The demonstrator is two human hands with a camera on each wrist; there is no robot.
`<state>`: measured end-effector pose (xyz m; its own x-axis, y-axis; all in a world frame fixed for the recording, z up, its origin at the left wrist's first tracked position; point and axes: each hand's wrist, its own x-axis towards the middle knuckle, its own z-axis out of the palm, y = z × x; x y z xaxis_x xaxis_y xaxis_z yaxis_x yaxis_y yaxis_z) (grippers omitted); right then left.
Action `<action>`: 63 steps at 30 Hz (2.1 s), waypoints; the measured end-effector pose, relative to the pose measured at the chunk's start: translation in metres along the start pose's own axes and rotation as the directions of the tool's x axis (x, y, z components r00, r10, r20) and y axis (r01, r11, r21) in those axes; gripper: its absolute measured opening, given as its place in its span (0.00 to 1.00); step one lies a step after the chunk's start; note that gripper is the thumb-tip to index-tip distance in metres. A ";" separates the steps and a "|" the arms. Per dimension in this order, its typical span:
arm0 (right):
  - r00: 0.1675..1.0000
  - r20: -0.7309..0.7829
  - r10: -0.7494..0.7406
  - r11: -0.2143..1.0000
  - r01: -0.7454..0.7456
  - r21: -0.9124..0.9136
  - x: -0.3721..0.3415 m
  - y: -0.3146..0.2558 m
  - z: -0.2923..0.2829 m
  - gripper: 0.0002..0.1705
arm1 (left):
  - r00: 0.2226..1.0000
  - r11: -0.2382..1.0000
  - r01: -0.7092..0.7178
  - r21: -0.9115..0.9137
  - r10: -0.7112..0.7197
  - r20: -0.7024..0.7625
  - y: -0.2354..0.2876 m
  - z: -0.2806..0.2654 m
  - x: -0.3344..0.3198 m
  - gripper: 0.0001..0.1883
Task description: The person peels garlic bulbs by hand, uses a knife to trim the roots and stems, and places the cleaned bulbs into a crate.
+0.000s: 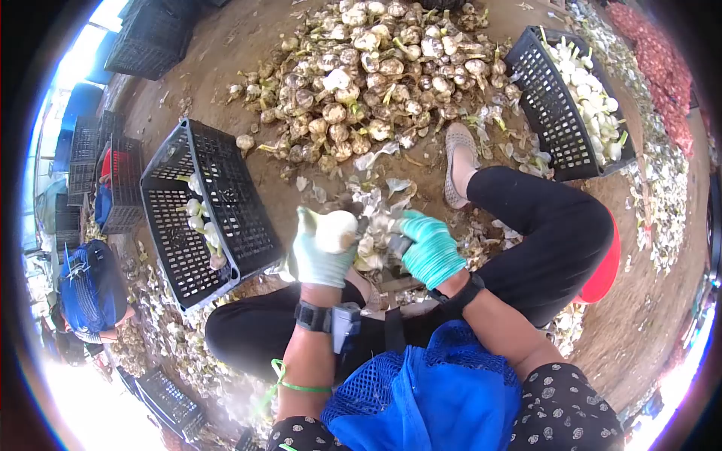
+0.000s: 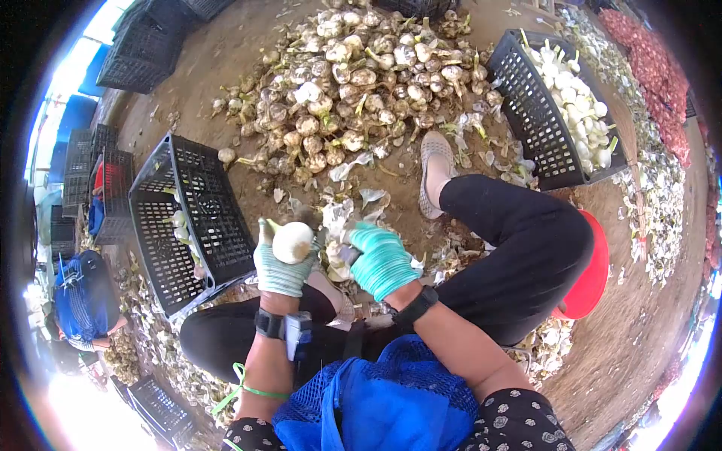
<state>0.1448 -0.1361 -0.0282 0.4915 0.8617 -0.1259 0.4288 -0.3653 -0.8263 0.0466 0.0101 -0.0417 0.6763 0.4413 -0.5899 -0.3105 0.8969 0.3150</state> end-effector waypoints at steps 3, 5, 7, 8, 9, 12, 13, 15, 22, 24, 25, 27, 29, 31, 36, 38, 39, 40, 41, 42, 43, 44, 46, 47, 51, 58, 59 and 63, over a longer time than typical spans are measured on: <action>0.971 -0.235 -0.033 0.964 0.093 0.248 0.011 -0.005 -0.003 0.25 | 0.993 0.981 0.071 0.181 -0.053 -0.102 -0.023 0.033 0.001 0.19; 0.977 -0.107 0.185 0.892 -0.121 0.436 0.018 0.003 -0.002 0.30 | 0.993 0.931 -0.021 0.364 0.061 -0.097 -0.049 0.023 0.019 0.16; 0.913 0.058 0.403 0.645 -0.328 0.690 0.022 0.018 -0.023 0.29 | 0.999 0.930 -0.032 0.367 0.013 0.053 -0.058 0.019 0.037 0.14; 0.875 0.011 0.484 0.372 -0.218 0.903 0.027 0.026 -0.033 0.28 | 0.992 0.784 -0.104 0.611 0.041 0.117 -0.049 0.032 0.036 0.15; 0.819 -0.004 0.574 0.066 -0.041 0.997 0.031 0.035 -0.044 0.28 | 0.982 0.573 -0.177 0.800 0.043 0.186 -0.036 0.042 0.037 0.17; 0.763 -0.310 0.567 -0.171 0.478 0.862 0.033 0.072 -0.124 0.29 | 0.897 0.224 -0.422 0.878 0.239 0.371 0.001 -0.008 0.091 0.17; 0.686 -0.452 0.571 -0.135 0.621 0.772 0.027 0.081 -0.152 0.30 | 0.909 -0.063 -0.236 0.970 0.338 0.243 0.012 0.013 0.099 0.15; 0.470 -0.672 0.572 0.155 0.742 0.652 0.022 0.083 -0.185 0.23 | 0.986 0.652 -0.065 0.755 0.159 -0.052 0.043 -0.074 0.168 0.17; 0.600 -0.467 0.650 0.421 0.228 0.878 0.046 0.088 -0.126 0.17 | 0.850 -0.497 0.158 0.853 0.509 0.139 0.057 -0.085 0.249 0.26; 0.686 -0.412 0.600 0.727 -0.251 0.639 0.056 0.076 -0.106 0.18 | 0.840 -0.350 0.151 0.924 0.539 0.067 0.064 -0.106 0.273 0.25; 0.757 -0.344 0.555 0.759 -0.292 0.582 0.062 0.064 -0.099 0.19 | 0.828 -0.263 0.130 0.956 0.560 0.042 0.063 -0.090 0.268 0.25; 0.751 -0.232 0.618 0.631 -0.298 0.716 0.069 0.061 -0.073 0.20 | 0.875 0.091 0.018 0.996 0.481 -0.060 0.077 -0.129 0.290 0.25; 0.767 -0.237 0.596 0.766 -0.454 0.454 0.072 0.053 -0.064 0.20 | 0.906 0.322 0.007 0.947 0.398 -0.142 0.073 -0.116 0.270 0.25; 0.870 -0.382 0.311 0.950 -0.268 0.162 0.067 0.066 -0.038 0.13 | 0.901 0.427 0.010 0.904 0.387 -0.193 0.050 -0.052 0.211 0.25; 0.864 -0.130 0.486 0.622 -0.237 0.747 0.070 0.061 0.013 0.19 | 0.991 0.289 -0.134 0.948 0.039 0.128 0.013 0.011 0.101 0.24; 0.908 -0.195 0.371 0.901 -0.302 0.310 0.068 0.032 0.000 0.18 | 0.974 0.178 -0.223 0.958 -0.007 0.228 -0.008 0.018 0.071 0.26; 0.949 -0.213 0.232 0.938 -0.277 -0.210 0.064 0.023 -0.004 0.18 | 0.946 0.073 -0.324 0.943 -0.009 0.325 -0.016 0.020 0.054 0.26; 0.929 -0.197 0.314 0.945 -0.325 -0.028 0.059 0.025 -0.003 0.18 | 0.890 -0.176 -0.435 0.883 0.069 0.452 -0.016 0.028 0.039 0.27; 0.930 -0.190 0.313 0.944 -0.327 -0.045 0.051 0.025 -0.004 0.18 | 0.888 -0.144 -0.426 0.893 0.121 0.443 -0.018 0.039 0.022 0.27; 0.924 -0.189 0.333 0.938 -0.344 -0.029 0.046 0.024 -0.005 0.18 | 0.854 -0.246 -0.460 0.853 0.141 0.501 -0.021 0.046 0.010 0.27; 0.919 -0.187 0.348 0.935 -0.355 -0.008 0.041 0.020 -0.004 0.17 | 0.815 -0.354 -0.481 0.802 0.156 0.558 -0.022 0.048 0.000 0.26; 0.924 -0.187 0.333 0.940 -0.341 -0.016 0.036 0.013 -0.002 0.17 | 0.812 -0.356 -0.475 0.804 0.174 0.557 -0.023 0.046 -0.008 0.26; 0.940 -0.125 0.316 0.948 -0.317 0.010 0.029 0.012 0.005 0.17 | 0.891 -0.189 -0.374 0.908 0.198 0.408 -0.022 0.041 -0.021 0.26; 0.945 -0.069 0.318 0.948 -0.316 0.038 0.025 0.011 0.007 0.17 | 0.889 -0.190 -0.372 0.908 0.210 0.408 -0.021 0.038 -0.026 0.26; 0.950 0.046 0.310 0.931 -0.313 0.186 0.011 -0.014 -0.007 0.16 | 0.974 0.440 -0.217 0.871 0.153 0.166 -0.015 0.030 -0.044 0.24; 0.953 -0.055 0.300 0.916 -0.271 0.295 -0.002 -0.005 0.006 0.10 | 0.816 -0.149 -0.471 0.870 0.301 0.493 -0.027 0.023 -0.055 0.25; 0.947 -0.054 0.316 0.930 -0.299 0.212 -0.001 -0.007 0.004 0.09 | 0.748 -0.313 -0.495 0.811 0.321 0.581 -0.030 0.024 -0.056 0.25; 0.962 -0.087 0.259 0.961 -0.248 0.119 -0.005 -0.013 -0.001 0.08 | 0.823 -0.108 -0.491 0.865 0.270 0.500 -0.025 0.026 -0.063 0.24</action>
<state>0.1373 -0.1361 -0.0161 0.6499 0.7036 -0.2873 0.1999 -0.5229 -0.8286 0.0295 -0.0403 0.0072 0.8065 0.5905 -0.0280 0.2793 -0.3388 0.8985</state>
